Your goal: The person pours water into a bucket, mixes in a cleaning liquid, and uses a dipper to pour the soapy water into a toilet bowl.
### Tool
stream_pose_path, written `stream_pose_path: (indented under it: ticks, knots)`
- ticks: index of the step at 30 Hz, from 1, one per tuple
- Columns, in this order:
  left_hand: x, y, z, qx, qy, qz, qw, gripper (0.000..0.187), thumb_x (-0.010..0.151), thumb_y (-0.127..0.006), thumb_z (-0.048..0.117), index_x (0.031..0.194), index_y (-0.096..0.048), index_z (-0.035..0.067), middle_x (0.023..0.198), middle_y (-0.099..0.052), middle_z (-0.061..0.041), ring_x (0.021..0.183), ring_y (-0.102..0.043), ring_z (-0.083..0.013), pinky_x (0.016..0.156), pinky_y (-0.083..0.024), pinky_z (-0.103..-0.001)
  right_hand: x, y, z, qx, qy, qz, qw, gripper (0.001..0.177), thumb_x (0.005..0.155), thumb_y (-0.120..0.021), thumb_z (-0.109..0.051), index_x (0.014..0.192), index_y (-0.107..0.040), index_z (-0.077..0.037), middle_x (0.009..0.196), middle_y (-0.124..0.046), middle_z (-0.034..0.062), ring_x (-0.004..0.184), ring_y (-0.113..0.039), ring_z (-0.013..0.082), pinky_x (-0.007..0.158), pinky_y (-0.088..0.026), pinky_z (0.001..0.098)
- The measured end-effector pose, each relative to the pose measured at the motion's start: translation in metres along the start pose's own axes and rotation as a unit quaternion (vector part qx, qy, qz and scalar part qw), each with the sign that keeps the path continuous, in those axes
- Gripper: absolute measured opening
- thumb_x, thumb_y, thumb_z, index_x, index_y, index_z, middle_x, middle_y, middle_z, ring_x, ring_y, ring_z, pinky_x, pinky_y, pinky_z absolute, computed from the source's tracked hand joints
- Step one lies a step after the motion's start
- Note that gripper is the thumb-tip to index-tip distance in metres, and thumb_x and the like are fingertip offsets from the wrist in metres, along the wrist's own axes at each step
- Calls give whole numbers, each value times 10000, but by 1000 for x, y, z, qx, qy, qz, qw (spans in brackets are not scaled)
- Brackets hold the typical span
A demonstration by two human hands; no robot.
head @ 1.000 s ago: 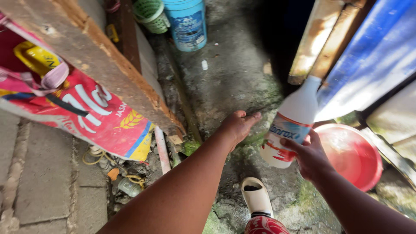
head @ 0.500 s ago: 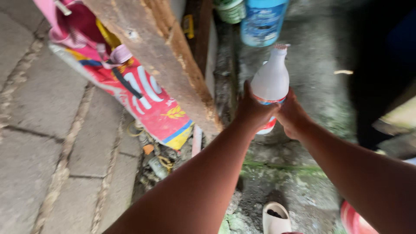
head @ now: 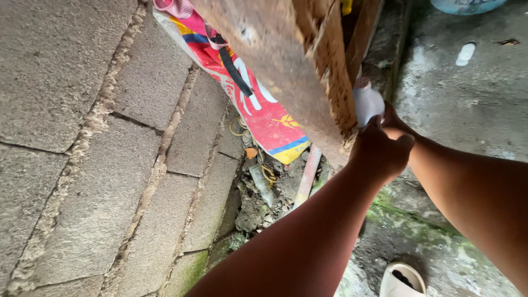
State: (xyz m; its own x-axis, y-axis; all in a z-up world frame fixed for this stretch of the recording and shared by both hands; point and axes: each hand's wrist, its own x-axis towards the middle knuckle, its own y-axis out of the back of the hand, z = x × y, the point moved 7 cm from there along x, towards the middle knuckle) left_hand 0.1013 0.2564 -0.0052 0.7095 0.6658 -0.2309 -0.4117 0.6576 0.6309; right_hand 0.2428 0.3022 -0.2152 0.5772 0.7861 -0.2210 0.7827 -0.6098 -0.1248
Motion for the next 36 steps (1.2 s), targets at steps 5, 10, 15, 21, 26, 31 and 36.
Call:
stream_pose_path:
  ticks: [5, 10, 15, 21, 26, 31, 36]
  knots:
    - [6, -6, 10, 24, 12, -19, 999, 769, 871, -640, 388, 1460, -445, -65, 1264, -643, -345, 1170, -642, -433, 997, -514, -473, -86, 25, -61, 22, -259, 97, 961, 919, 861, -643, 38, 1604, -172, -229, 1408, -480, 280, 1224, -598, 360, 904, -582, 501]
    - [20, -17, 68, -90, 83, -53, 991, 761, 843, -615, 359, 1488, -431, -1, 1217, -684, -310, 1033, -737, -362, 917, -569, -405, -131, 101, -112, 133, -201, 195, 951, 646, 867, -712, -21, 1460, -460, -62, 1083, -651, 159, 930, -637, 247, 743, -525, 364]
    - [47, -13, 160, -118, 61, -43, 990, 697, 857, -654, 338, 1453, -479, 22, 1282, -650, -270, 1099, -679, -329, 902, -551, -398, -157, 170, -198, 147, -209, 295, 921, 307, 851, -747, -85, 1147, -667, -72, 937, -626, 3, 844, -619, 112, 780, -559, 261]
    - [89, -21, 267, -203, 73, -111, 970, 651, 902, -610, 304, 1486, -450, 65, 1211, -698, -261, 1076, -680, -366, 860, -561, -489, -131, 232, -315, 202, -92, 299, 928, 192, 880, -711, -130, 1023, -602, -63, 974, -613, 66, 903, -626, 222, 829, -566, 352]
    - [171, -51, 336, -193, 34, -117, 974, 624, 910, -635, 313, 1459, -483, 58, 1284, -638, -194, 1152, -650, -288, 934, -535, -437, -80, 313, -367, 231, -86, 382, 891, 212, 881, -705, -111, 1061, -616, -43, 1037, -604, 115, 899, -648, 303, 799, -578, 413]
    - [290, -97, 378, -149, 2, -98, 984, 602, 923, -645, 363, 1429, -535, 56, 1349, -631, -206, 1204, -620, -317, 976, -507, -433, 1, 406, -358, 232, -108, 435, 863, 273, 870, -714, -116, 1122, -641, -40, 1139, -674, 156, 910, -706, 323, 744, -617, 413]
    - [379, -101, 412, -111, 24, -162, 980, 584, 937, -591, 394, 1429, -523, 86, 1268, -681, -282, 1143, -668, -418, 964, -513, -478, 53, 434, -405, 206, -157, 438, 861, 328, 902, -682, -163, 1218, -617, -106, 1196, -684, 62, 893, -709, 311, 708, -563, 460]
